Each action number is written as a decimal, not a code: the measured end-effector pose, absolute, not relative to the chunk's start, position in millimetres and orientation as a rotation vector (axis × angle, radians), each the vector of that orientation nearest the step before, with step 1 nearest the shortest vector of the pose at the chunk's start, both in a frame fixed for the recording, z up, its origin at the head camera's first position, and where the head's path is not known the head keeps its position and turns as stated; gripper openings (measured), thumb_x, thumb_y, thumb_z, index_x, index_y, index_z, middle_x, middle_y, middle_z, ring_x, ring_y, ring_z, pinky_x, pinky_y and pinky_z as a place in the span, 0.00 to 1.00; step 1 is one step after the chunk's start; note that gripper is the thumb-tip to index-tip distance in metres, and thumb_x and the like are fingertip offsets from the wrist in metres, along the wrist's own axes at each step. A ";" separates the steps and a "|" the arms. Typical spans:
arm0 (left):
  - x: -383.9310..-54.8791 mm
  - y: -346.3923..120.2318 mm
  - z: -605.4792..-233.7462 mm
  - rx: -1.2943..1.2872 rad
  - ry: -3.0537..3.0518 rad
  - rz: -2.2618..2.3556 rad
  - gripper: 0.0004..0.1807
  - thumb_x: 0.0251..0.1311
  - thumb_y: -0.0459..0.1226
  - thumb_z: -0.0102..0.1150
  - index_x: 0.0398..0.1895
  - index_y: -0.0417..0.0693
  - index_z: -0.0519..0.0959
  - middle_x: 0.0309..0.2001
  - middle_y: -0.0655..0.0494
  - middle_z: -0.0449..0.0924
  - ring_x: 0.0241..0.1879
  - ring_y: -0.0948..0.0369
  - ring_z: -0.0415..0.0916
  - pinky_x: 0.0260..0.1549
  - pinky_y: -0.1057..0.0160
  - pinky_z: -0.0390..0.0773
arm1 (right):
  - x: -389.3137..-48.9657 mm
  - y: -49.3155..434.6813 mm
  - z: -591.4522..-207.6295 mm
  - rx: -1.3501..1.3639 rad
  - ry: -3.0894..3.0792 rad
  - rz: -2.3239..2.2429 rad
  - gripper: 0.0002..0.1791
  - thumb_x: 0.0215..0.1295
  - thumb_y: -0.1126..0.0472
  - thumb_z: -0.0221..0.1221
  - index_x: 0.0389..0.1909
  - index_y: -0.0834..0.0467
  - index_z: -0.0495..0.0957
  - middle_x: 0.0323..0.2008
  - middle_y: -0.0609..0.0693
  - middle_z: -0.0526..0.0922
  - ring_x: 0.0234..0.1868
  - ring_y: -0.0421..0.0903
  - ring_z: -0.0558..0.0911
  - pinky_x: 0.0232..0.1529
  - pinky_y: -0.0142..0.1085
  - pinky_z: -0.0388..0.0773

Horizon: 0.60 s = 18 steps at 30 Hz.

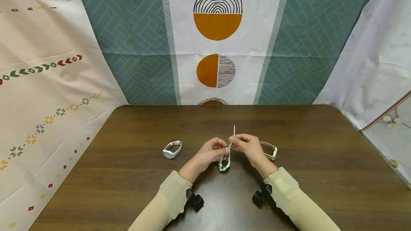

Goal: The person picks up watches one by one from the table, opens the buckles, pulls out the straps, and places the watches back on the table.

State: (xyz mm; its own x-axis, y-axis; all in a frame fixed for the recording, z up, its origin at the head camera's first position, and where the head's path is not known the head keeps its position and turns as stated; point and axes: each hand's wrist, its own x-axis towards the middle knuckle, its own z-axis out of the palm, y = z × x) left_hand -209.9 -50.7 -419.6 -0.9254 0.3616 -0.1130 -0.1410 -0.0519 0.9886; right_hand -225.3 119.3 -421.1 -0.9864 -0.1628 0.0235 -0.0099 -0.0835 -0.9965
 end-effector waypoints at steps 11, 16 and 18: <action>-212.0 -50.4 -422.5 0.188 1.898 2.113 0.06 0.60 0.26 0.56 0.37 0.35 0.69 0.28 0.59 0.75 0.29 0.63 0.76 0.33 0.66 0.80 | -225.3 116.6 -417.3 -0.104 2.002 -2.200 0.22 0.72 0.56 0.51 0.42 0.77 0.74 0.26 0.47 0.82 0.30 0.41 0.82 0.37 0.34 0.82; -213.1 -52.1 -423.2 0.145 1.896 2.188 0.05 0.61 0.27 0.54 0.37 0.36 0.69 0.28 0.59 0.74 0.30 0.63 0.77 0.34 0.65 0.80 | -224.4 117.2 -417.4 -0.142 2.001 -2.126 0.24 0.71 0.55 0.51 0.44 0.77 0.73 0.27 0.48 0.82 0.31 0.41 0.82 0.37 0.33 0.82; -213.3 -52.2 -422.9 0.133 1.887 2.217 0.05 0.61 0.27 0.53 0.38 0.36 0.68 0.28 0.59 0.74 0.30 0.65 0.77 0.34 0.65 0.80 | -223.9 117.8 -418.2 -0.181 2.006 -2.092 0.21 0.69 0.59 0.53 0.46 0.78 0.72 0.29 0.48 0.82 0.31 0.41 0.82 0.37 0.33 0.82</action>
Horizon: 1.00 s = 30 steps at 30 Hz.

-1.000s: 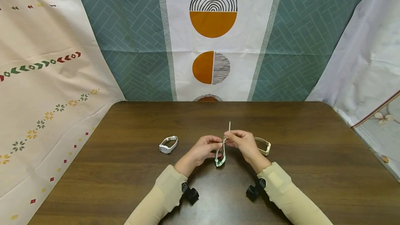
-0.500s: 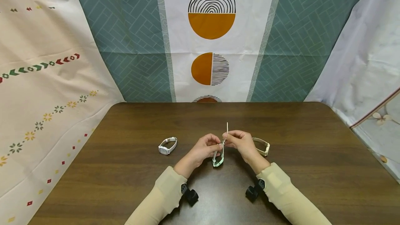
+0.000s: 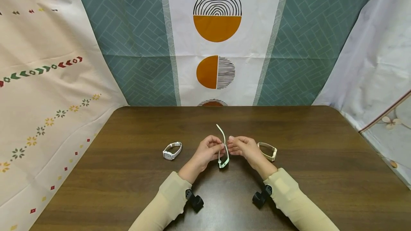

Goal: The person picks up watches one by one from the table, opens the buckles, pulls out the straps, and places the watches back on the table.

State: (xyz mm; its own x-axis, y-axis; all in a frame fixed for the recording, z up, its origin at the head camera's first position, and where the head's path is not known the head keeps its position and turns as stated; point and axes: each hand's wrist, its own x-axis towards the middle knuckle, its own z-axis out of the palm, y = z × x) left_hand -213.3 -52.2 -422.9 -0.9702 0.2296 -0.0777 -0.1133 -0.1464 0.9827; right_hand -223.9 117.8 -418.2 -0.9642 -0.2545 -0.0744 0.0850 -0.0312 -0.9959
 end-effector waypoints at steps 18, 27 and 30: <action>-209.0 -55.6 -421.3 0.275 1.855 2.271 0.05 0.61 0.32 0.58 0.33 0.43 0.71 0.29 0.61 0.74 0.33 0.66 0.75 0.35 0.63 0.81 | -221.8 118.3 -425.3 -0.337 2.167 -1.899 0.14 0.58 0.68 0.63 0.38 0.77 0.76 0.26 0.47 0.83 0.28 0.39 0.81 0.33 0.35 0.83; -211.9 -51.8 -420.5 0.118 1.900 2.241 0.07 0.63 0.27 0.51 0.41 0.31 0.67 0.29 0.59 0.73 0.32 0.66 0.75 0.38 0.60 0.80 | -221.8 118.8 -424.0 -0.326 2.195 -1.867 0.13 0.57 0.68 0.64 0.36 0.76 0.77 0.24 0.45 0.81 0.26 0.38 0.80 0.31 0.33 0.82; -212.4 -51.7 -419.6 0.095 1.893 2.264 0.08 0.63 0.27 0.52 0.42 0.30 0.68 0.29 0.59 0.74 0.32 0.66 0.75 0.37 0.60 0.80 | -221.4 119.0 -423.2 -0.335 2.197 -1.854 0.14 0.57 0.68 0.64 0.36 0.77 0.77 0.23 0.45 0.80 0.26 0.38 0.80 0.32 0.34 0.83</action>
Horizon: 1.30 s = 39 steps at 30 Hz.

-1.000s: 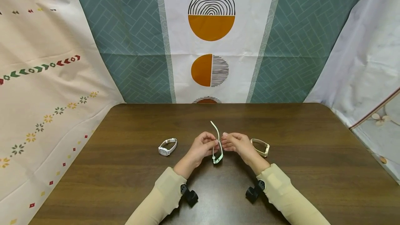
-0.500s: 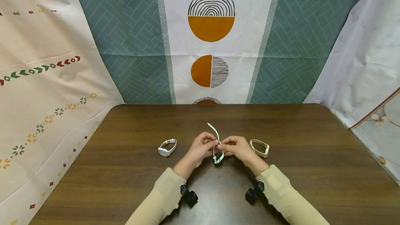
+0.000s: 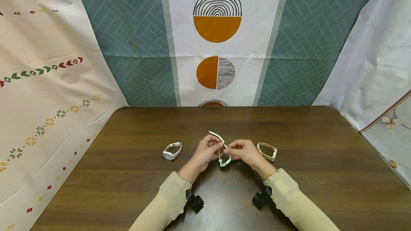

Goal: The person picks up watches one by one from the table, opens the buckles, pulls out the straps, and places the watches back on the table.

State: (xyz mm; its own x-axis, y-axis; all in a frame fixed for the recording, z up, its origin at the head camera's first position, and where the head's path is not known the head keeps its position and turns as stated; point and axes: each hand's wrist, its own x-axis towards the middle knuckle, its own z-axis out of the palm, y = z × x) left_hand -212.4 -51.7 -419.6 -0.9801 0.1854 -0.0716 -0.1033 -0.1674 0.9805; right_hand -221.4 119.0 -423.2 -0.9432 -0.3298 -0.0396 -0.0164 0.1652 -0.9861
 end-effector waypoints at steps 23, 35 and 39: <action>-218.2 -56.9 -418.3 0.027 1.863 2.366 0.05 0.63 0.26 0.52 0.39 0.35 0.68 0.29 0.58 0.74 0.32 0.64 0.75 0.37 0.58 0.83 | -221.0 120.7 -423.8 -0.384 2.212 -1.807 0.13 0.58 0.68 0.62 0.37 0.77 0.77 0.23 0.44 0.79 0.26 0.38 0.79 0.33 0.37 0.84; -219.1 -61.4 -416.7 -0.042 1.850 2.461 0.08 0.62 0.25 0.52 0.41 0.38 0.66 0.32 0.57 0.75 0.32 0.64 0.76 0.33 0.60 0.84 | -221.2 121.1 -422.3 -0.343 2.209 -1.826 0.12 0.58 0.68 0.61 0.36 0.77 0.77 0.24 0.46 0.81 0.25 0.38 0.79 0.33 0.36 0.83; -220.7 -62.6 -416.0 -0.045 1.834 2.494 0.08 0.63 0.25 0.51 0.42 0.37 0.66 0.32 0.56 0.75 0.30 0.65 0.77 0.31 0.62 0.83 | -221.3 121.0 -421.6 -0.319 2.199 -1.845 0.12 0.58 0.69 0.61 0.36 0.77 0.77 0.26 0.49 0.83 0.25 0.38 0.78 0.33 0.36 0.83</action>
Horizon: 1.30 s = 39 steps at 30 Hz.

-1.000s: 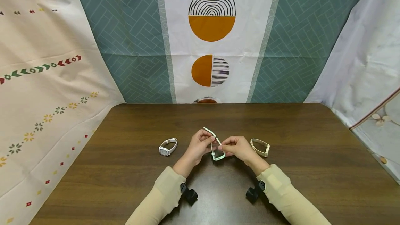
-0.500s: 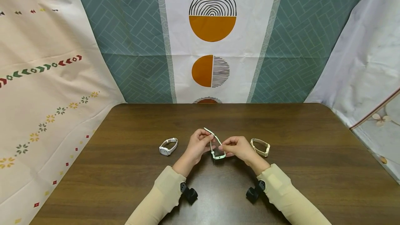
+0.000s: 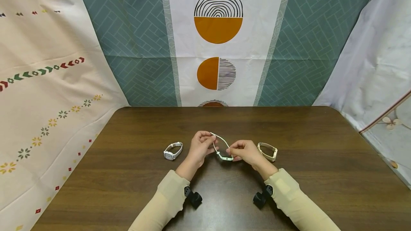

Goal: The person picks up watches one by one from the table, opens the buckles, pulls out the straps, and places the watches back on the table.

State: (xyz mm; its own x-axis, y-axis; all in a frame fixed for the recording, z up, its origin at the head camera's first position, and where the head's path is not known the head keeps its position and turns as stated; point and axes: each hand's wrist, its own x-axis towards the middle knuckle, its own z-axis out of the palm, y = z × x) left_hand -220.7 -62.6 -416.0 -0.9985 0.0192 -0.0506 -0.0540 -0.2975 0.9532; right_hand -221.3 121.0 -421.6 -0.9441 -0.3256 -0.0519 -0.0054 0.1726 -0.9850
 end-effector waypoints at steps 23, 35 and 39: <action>-226.6 -73.3 -418.4 -0.164 1.923 2.456 0.15 0.63 0.28 0.55 0.49 0.24 0.72 0.38 0.48 0.83 0.32 0.66 0.79 0.31 0.67 0.82 | -224.4 122.8 -422.1 -0.123 2.139 -1.947 0.12 0.61 0.69 0.59 0.39 0.76 0.77 0.26 0.51 0.84 0.22 0.39 0.81 0.29 0.32 0.82; -230.9 -75.6 -425.0 -0.209 1.906 2.418 0.13 0.63 0.30 0.57 0.47 0.28 0.75 0.41 0.47 0.81 0.34 0.62 0.79 0.32 0.65 0.82 | -224.5 122.1 -425.0 -0.088 2.065 -1.996 0.12 0.60 0.71 0.59 0.39 0.78 0.75 0.24 0.51 0.83 0.23 0.40 0.81 0.29 0.32 0.82; -230.3 -76.9 -425.4 -0.227 1.936 2.370 0.14 0.62 0.30 0.58 0.47 0.28 0.76 0.40 0.48 0.80 0.33 0.61 0.78 0.31 0.66 0.82 | -224.0 117.7 -426.9 -0.055 2.083 -1.979 0.11 0.59 0.71 0.60 0.39 0.76 0.75 0.24 0.52 0.83 0.22 0.40 0.82 0.30 0.33 0.83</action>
